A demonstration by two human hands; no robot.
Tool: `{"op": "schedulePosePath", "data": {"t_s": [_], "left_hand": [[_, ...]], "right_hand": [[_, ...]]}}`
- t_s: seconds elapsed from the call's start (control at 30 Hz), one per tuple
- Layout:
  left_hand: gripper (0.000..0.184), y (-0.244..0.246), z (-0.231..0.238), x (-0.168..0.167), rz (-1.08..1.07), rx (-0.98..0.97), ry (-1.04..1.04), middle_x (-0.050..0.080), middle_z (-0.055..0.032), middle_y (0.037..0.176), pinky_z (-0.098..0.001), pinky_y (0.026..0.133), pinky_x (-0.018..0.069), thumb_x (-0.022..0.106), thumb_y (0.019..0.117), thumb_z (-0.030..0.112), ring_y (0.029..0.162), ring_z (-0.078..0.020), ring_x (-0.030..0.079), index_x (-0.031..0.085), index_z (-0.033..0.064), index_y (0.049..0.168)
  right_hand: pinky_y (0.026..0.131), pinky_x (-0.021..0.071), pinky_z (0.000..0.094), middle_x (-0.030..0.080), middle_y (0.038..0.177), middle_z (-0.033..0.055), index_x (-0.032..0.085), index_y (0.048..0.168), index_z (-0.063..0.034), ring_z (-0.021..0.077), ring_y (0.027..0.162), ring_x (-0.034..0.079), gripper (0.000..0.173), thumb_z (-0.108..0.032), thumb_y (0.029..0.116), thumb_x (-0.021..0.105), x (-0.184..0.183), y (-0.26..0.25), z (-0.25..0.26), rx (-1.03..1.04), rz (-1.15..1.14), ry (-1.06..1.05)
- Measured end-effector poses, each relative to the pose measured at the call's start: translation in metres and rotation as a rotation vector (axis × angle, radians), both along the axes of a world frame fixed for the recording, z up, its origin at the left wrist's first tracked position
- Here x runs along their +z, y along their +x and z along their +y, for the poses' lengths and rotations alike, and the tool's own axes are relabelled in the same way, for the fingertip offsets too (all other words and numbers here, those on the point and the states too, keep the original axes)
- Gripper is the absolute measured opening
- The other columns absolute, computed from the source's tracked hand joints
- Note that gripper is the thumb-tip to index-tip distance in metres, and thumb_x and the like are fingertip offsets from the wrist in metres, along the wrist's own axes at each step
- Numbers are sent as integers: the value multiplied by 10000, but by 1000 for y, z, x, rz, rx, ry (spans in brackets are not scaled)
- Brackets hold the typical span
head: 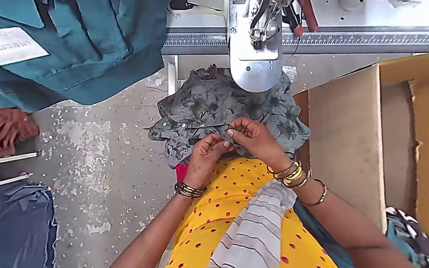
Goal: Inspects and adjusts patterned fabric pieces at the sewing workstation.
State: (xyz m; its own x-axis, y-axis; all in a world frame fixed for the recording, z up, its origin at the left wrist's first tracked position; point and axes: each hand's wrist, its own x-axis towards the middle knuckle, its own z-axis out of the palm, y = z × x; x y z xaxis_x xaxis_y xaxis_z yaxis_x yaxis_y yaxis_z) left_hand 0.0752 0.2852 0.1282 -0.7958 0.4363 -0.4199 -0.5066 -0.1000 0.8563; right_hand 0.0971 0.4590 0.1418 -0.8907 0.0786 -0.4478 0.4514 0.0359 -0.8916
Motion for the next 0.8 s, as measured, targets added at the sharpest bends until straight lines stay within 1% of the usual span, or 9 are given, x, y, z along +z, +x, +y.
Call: {"op": "schedulePosePath", "data": {"t_s": [0.07,0.2,0.3,0.37,0.43,0.57,0.63,0.7,0.8], "left_hand": [[81,2,4,1,-33,18,9,747,-40,893,-305,839,625,572,973,-46,832,-133,742,638,-6,999],[84,5,7,4,-25,49,15,725,-54,929,-327,836,633,585,973,-19,847,-154,741,587,-9,1057],[76,5,9,3,42,95,-54,728,-32,892,-313,811,635,625,960,-10,815,-134,738,599,1,1031],[48,4,9,5,43,98,-69,733,-27,869,-304,791,636,629,959,-17,789,-128,738,612,9,995],[23,2,8,7,-1,102,-95,734,-41,850,-300,780,637,624,964,-18,769,-134,739,622,2,975],[29,-4,6,4,-109,207,-243,727,-76,806,-303,738,645,613,973,-32,722,-152,742,610,-30,944],[62,-5,7,7,-152,223,-237,718,-61,785,-293,731,642,571,977,-60,712,-138,735,599,-26,934],[107,-3,9,12,-210,220,-148,721,-64,801,-293,755,637,523,1004,-59,736,-141,735,598,-17,939],[92,-1,11,15,-225,236,-83,734,-89,882,-297,813,634,537,1015,-39,810,-153,746,629,-39,1004]], "right_hand": [[642,516,174,641,786,-14,652,1041,-35,11,667,600,86,-78,970,675,-1,-1,-2,-15,-2,-40],[672,514,182,644,794,-11,661,1039,-28,10,695,599,88,-79,969,676,0,-2,1,8,-28,-71],[668,523,185,649,790,-12,660,1045,-24,10,688,606,97,-91,975,667,-2,-3,-1,3,-27,-70],[635,501,190,645,784,-26,670,1040,-53,7,663,588,117,-136,959,689,-7,-1,-4,-6,28,46],[651,490,240,652,851,-5,690,1031,-71,43,703,586,137,-168,935,709,-9,2,-5,-19,120,218],[652,567,290,682,900,82,721,981,-37,142,762,663,139,-133,880,720,-16,7,-8,-56,562,623],[697,575,321,712,878,90,743,941,-53,205,829,692,115,-151,899,700,-21,10,-16,10,720,805],[691,579,312,709,873,91,744,949,-52,210,818,694,117,-146,909,686,-26,14,-21,28,705,841],[635,545,250,692,870,72,750,975,-56,124,717,645,127,-145,911,685,-24,14,-19,-17,523,666]]}}
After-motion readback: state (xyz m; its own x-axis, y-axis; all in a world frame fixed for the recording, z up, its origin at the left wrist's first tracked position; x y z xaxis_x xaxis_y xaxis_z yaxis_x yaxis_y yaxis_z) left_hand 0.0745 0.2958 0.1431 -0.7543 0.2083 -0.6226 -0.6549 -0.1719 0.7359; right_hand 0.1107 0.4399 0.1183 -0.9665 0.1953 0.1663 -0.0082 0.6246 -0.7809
